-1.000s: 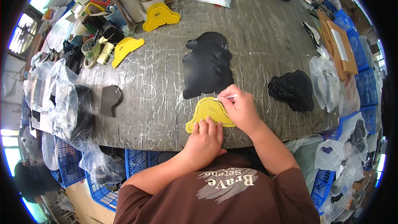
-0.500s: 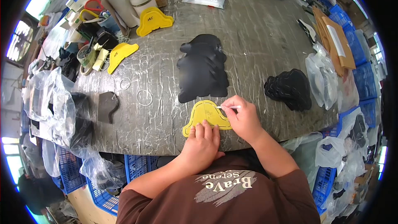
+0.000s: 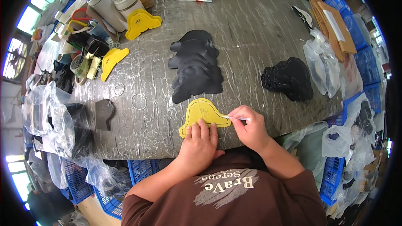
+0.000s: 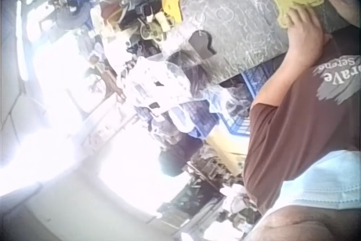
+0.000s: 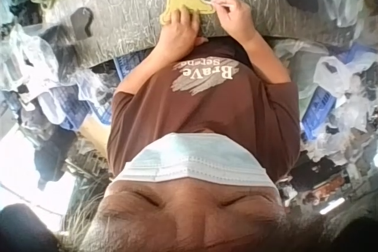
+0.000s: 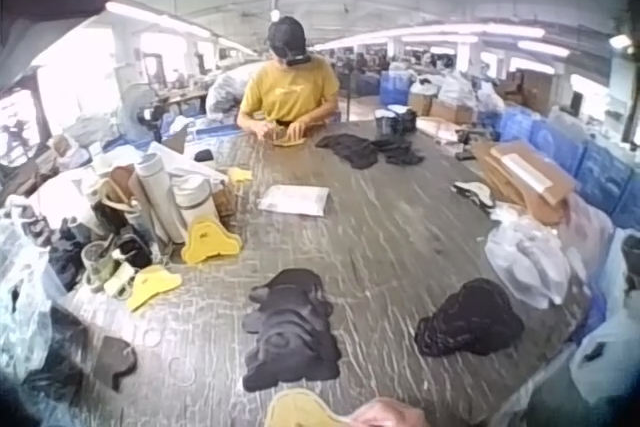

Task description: Tracing shoe component patterns onto black material using a yellow template and a marking pen.

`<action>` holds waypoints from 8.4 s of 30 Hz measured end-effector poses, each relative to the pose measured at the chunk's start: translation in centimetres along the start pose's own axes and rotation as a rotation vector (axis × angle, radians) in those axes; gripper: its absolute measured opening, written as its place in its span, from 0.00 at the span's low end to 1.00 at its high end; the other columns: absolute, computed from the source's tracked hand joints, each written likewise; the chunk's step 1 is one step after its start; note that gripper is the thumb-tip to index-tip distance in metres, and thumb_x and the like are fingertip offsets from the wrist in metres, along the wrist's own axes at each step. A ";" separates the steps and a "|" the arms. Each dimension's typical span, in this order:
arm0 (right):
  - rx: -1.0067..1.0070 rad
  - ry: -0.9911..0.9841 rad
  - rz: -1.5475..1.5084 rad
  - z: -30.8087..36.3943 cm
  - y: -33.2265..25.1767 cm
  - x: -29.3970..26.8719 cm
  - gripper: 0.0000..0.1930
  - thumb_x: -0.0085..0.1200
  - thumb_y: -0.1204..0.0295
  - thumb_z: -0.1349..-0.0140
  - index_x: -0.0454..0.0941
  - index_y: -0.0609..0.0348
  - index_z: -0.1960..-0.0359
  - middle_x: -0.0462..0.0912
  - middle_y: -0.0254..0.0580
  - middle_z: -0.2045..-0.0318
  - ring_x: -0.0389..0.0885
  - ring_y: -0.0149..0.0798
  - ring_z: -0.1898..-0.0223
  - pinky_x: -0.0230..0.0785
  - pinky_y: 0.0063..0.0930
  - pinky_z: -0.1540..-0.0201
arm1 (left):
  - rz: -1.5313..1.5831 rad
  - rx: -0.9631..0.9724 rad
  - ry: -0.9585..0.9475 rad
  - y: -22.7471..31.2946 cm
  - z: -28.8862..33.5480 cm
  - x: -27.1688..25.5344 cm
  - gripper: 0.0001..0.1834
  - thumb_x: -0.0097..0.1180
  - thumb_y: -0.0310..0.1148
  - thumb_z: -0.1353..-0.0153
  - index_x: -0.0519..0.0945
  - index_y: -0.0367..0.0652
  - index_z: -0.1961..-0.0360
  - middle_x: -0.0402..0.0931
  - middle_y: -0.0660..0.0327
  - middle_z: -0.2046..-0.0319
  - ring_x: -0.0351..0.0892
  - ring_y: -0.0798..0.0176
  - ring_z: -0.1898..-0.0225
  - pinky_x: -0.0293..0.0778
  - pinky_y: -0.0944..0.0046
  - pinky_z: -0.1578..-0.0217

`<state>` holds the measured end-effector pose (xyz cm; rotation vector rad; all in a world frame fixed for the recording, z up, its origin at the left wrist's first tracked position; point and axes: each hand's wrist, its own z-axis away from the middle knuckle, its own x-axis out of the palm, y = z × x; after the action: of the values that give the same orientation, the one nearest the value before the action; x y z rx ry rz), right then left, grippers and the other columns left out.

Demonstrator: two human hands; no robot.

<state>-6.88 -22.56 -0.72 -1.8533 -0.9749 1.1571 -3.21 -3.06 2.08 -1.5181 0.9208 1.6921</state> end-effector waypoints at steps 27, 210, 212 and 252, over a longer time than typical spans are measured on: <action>0.029 0.032 0.082 1.3 -1.3 -1.3 0.07 0.58 0.83 0.43 0.72 0.62 0.69 0.81 0.47 0.70 0.81 0.49 0.68 0.74 0.36 0.65 | -0.019 -0.014 0.000 0.1 0.0 -0.3 0.45 0.61 0.61 0.51 0.74 0.35 0.41 0.69 0.37 0.45 0.72 0.42 0.48 0.79 0.55 0.56; 0.222 -0.088 0.085 -7.6 -2.9 -3.2 0.10 0.52 0.83 0.51 0.75 0.62 0.65 0.79 0.42 0.75 0.77 0.31 0.71 0.71 0.28 0.64 | 0.725 0.164 -0.007 -3.5 1.7 -2.3 0.08 0.62 0.27 0.44 0.80 0.37 0.63 0.77 0.48 0.48 0.72 0.42 0.41 0.71 0.50 0.43; 0.231 0.045 0.087 -9.1 -3.4 -7.9 0.11 0.51 0.84 0.51 0.75 0.60 0.65 0.79 0.35 0.72 0.76 0.26 0.68 0.70 0.24 0.62 | 0.781 0.128 0.016 -4.1 2.0 -2.2 0.08 0.62 0.26 0.44 0.79 0.37 0.63 0.78 0.48 0.49 0.74 0.42 0.44 0.72 0.51 0.45; -0.174 -0.092 0.283 -5.8 2.6 2.5 0.05 0.55 0.82 0.48 0.79 0.61 0.69 0.76 0.43 0.66 0.76 0.49 0.60 0.73 0.41 0.60 | 1.616 -0.700 0.801 -11.6 1.1 1.6 0.09 0.54 0.27 0.32 0.80 0.35 0.54 0.82 0.62 0.62 0.79 0.72 0.64 0.75 0.70 0.61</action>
<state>-0.21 -22.59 -2.01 -2.1453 -0.9081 1.3714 5.90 3.99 -0.17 -2.1086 2.6929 2.6130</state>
